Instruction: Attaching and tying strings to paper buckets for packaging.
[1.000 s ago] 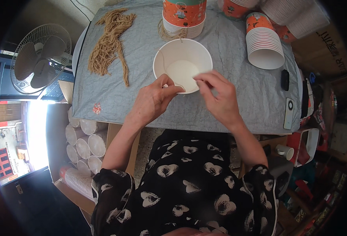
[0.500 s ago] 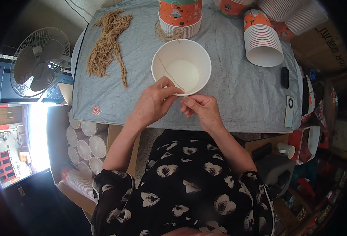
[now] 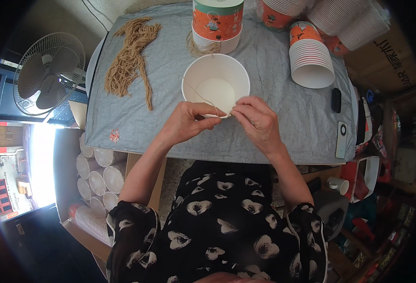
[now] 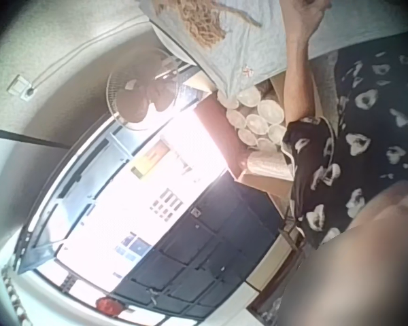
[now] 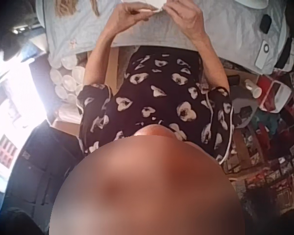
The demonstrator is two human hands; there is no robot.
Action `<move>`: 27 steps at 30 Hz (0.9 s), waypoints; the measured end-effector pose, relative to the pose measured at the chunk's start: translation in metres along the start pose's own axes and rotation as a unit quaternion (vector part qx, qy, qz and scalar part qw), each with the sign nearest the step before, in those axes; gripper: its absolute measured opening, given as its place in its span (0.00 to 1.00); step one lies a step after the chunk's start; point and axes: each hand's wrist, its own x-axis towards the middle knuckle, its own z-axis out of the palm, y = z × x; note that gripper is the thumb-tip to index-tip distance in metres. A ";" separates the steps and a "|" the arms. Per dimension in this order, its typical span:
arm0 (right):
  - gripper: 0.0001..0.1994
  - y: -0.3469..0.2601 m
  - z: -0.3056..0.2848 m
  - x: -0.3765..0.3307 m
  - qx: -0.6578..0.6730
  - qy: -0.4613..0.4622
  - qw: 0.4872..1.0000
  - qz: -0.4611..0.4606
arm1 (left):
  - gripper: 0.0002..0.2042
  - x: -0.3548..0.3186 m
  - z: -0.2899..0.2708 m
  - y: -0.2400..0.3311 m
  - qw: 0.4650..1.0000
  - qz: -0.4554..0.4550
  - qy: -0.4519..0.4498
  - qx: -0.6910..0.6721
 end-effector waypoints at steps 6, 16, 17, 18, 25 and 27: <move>0.07 -0.011 0.019 -0.015 0.045 -0.002 0.995 0.092 | 0.10 0.000 -0.021 0.013 0.992 -0.049 0.047 -0.109; 0.06 -0.042 0.014 0.008 -0.017 -0.027 0.999 0.026 | 0.12 -0.009 -0.012 0.039 0.979 0.105 0.101 -0.146; 0.06 -0.047 0.010 0.011 -0.014 -0.040 0.999 0.026 | 0.14 -0.007 -0.013 0.037 0.979 0.112 0.098 -0.140; 0.06 -0.051 0.007 0.014 -0.010 -0.052 0.998 0.025 | 0.15 -0.007 -0.013 0.036 0.979 0.119 0.095 -0.134; 0.04 -0.066 -0.016 0.047 0.083 -0.078 0.993 0.019 | 0.17 -0.011 -0.008 0.039 0.983 0.030 0.011 -0.179; 0.04 -0.062 -0.015 0.056 0.101 -0.083 0.991 0.030 | 0.17 -0.011 -0.005 0.037 0.981 0.044 -0.004 -0.190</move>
